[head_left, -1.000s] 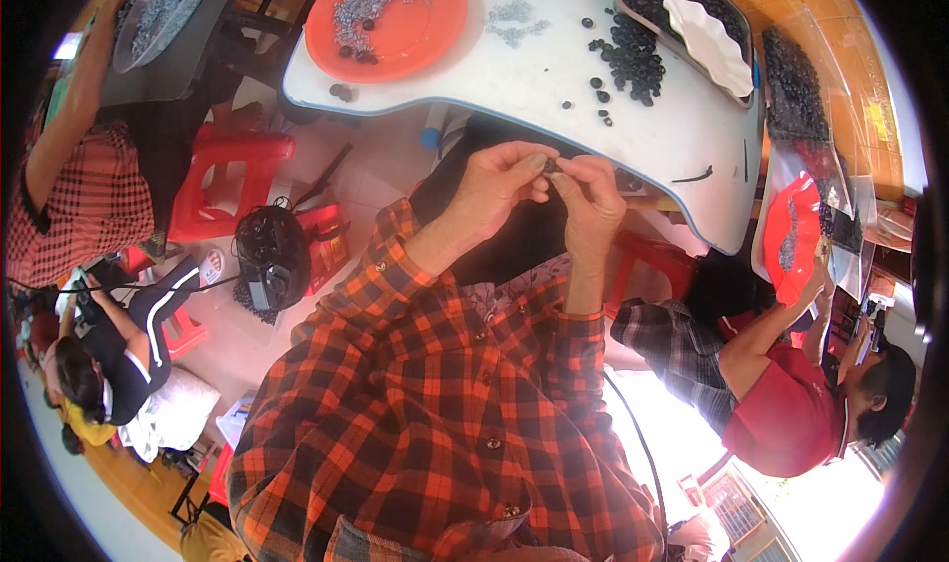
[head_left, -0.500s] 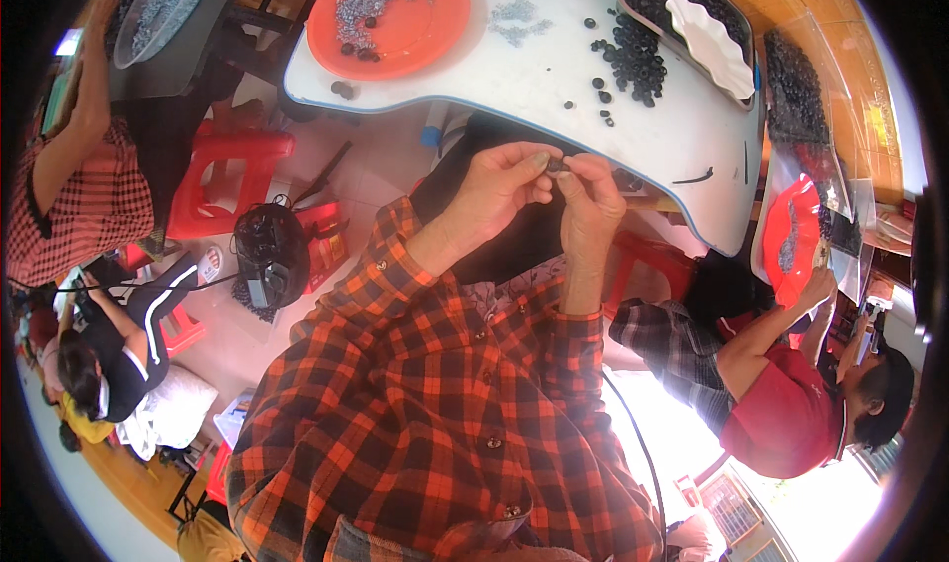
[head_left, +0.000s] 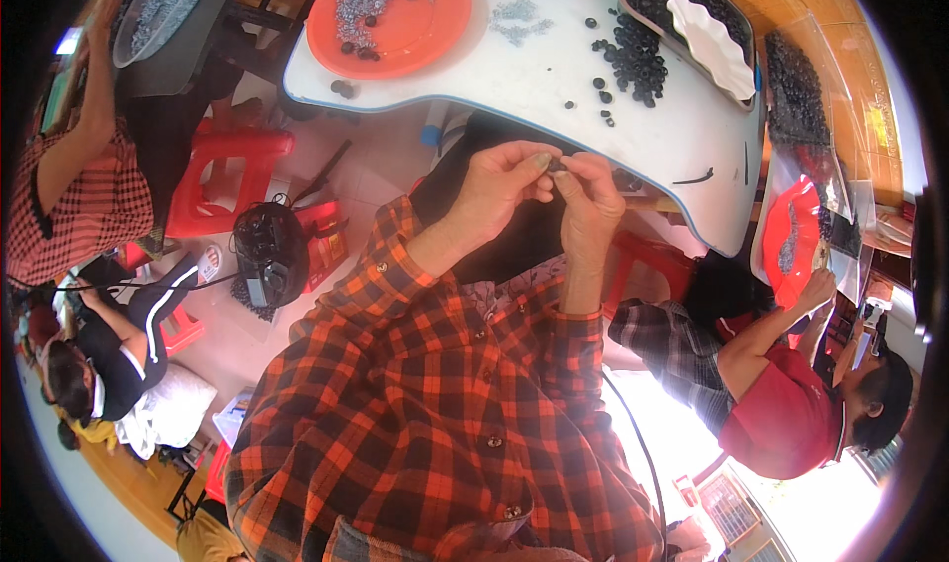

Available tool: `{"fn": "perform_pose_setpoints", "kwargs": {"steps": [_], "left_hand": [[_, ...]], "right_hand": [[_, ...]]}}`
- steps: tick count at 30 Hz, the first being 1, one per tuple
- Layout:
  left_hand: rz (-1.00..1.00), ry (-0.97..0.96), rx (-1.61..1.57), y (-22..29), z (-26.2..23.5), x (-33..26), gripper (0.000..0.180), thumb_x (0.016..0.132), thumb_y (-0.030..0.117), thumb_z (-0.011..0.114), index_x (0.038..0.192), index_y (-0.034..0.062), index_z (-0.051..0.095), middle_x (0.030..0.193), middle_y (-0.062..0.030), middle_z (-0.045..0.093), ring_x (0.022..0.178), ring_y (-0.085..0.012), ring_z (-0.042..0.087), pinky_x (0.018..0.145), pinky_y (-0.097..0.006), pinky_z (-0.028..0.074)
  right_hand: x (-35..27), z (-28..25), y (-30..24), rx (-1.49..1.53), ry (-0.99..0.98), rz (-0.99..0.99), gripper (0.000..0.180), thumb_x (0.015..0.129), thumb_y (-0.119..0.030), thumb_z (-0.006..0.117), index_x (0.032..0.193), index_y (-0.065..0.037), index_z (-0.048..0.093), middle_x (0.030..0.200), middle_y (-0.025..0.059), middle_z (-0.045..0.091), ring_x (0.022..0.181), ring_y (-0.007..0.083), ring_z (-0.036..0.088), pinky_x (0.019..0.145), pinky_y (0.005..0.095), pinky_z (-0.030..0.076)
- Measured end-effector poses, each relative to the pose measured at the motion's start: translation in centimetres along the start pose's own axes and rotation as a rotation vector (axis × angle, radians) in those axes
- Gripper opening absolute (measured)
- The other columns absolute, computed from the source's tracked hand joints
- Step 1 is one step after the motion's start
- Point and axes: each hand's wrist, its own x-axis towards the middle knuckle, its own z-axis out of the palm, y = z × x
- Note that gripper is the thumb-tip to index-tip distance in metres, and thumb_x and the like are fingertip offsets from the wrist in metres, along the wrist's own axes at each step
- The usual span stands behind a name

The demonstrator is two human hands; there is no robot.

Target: Sorting and inspecting small black plastic or seed-like components on a work table.

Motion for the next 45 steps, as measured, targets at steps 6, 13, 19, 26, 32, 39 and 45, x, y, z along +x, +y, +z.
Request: {"fn": "perform_pose_setpoints", "kwargs": {"steps": [6, 13, 19, 26, 32, 39, 45], "left_hand": [[0.076, 0.003, 0.096, 0.1, -0.2, -0.1, 0.020, 0.095, 0.010, 0.058, 0.111, -0.0008, 0.065, 0.082, -0.0049, 0.065, 0.069, -0.0107, 0.062, 0.065, -0.022, 0.054], [0.149, 0.064, 0.285, 0.0, 0.1, -0.3, 0.020, 0.092, 0.012, 0.064, 0.108, -0.0010, 0.066, 0.087, -0.0061, 0.068, 0.073, -0.0098, 0.063, 0.065, -0.022, 0.054], [0.161, 0.080, 0.353, 0.1, -0.2, -0.1, 0.020, 0.089, 0.010, 0.068, 0.104, -0.0028, 0.066, 0.089, -0.0063, 0.068, 0.075, -0.0089, 0.063, 0.065, -0.021, 0.053], [0.072, -0.007, 0.279, 0.8, -0.3, 0.0, 0.021, 0.091, 0.008, 0.064, 0.108, -0.0041, 0.065, 0.091, -0.0082, 0.068, 0.076, -0.0104, 0.064, 0.068, -0.023, 0.055], [-0.067, -0.127, -0.069, 0.8, -1.7, 0.6, 0.025, 0.095, 0.011, 0.058, 0.114, -0.0037, 0.063, 0.095, -0.0120, 0.068, 0.079, -0.0162, 0.067, 0.071, -0.029, 0.059], [-0.075, -0.221, -0.172, 1.0, -2.2, 0.8, 0.027, 0.095, 0.012, 0.058, 0.116, -0.0049, 0.061, 0.099, -0.0162, 0.068, 0.080, -0.0171, 0.067, 0.072, -0.030, 0.060], [-0.063, -0.237, -0.215, 1.0, -2.0, 0.7, 0.028, 0.094, 0.011, 0.059, 0.115, -0.0077, 0.060, 0.097, -0.0188, 0.067, 0.079, -0.0161, 0.067, 0.079, -0.035, 0.062]], "right_hand": [[0.2, 0.1, -0.5, -0.142, -0.026, -0.049, 0.016, 0.079, 0.006, 0.070, 0.094, -0.002, 0.069, 0.094, 0.0030, 0.058, 0.083, 0.0099, 0.055, 0.073, 0.0215, 0.045], [0.4, 0.5, -1.0, -0.268, -0.072, -0.145, 0.013, 0.080, 0.006, 0.068, 0.091, -0.001, 0.065, 0.091, 0.0042, 0.057, 0.078, 0.0108, 0.055, 0.069, 0.0222, 0.046], [0.2, 0.9, -1.5, -0.361, -0.100, -0.137, 0.013, 0.081, 0.006, 0.067, 0.091, 0.000, 0.064, 0.090, 0.0045, 0.057, 0.075, 0.0115, 0.056, 0.067, 0.0227, 0.046], [0.2, 0.4, -1.9, -0.323, -0.140, -0.099, 0.017, 0.083, 0.007, 0.065, 0.098, -0.001, 0.067, 0.090, 0.0037, 0.058, 0.077, 0.0106, 0.057, 0.070, 0.0224, 0.047], [0.0, 0.5, -2.3, -0.035, -0.037, 0.053, 0.018, 0.087, 0.005, 0.062, 0.104, 0.000, 0.067, 0.095, 0.0014, 0.061, 0.081, 0.0076, 0.056, 0.074, 0.0206, 0.046], [-0.2, 0.0, -1.5, 0.088, 0.006, 0.125, 0.017, 0.087, 0.003, 0.064, 0.103, 0.000, 0.068, 0.095, 0.0006, 0.062, 0.084, 0.0068, 0.056, 0.077, 0.0202, 0.044], [-0.1, 0.1, -1.4, 0.095, 0.021, 0.145, 0.015, 0.087, 0.003, 0.064, 0.101, 0.000, 0.068, 0.093, 0.0006, 0.063, 0.084, 0.0066, 0.056, 0.077, 0.0200, 0.044]]}}
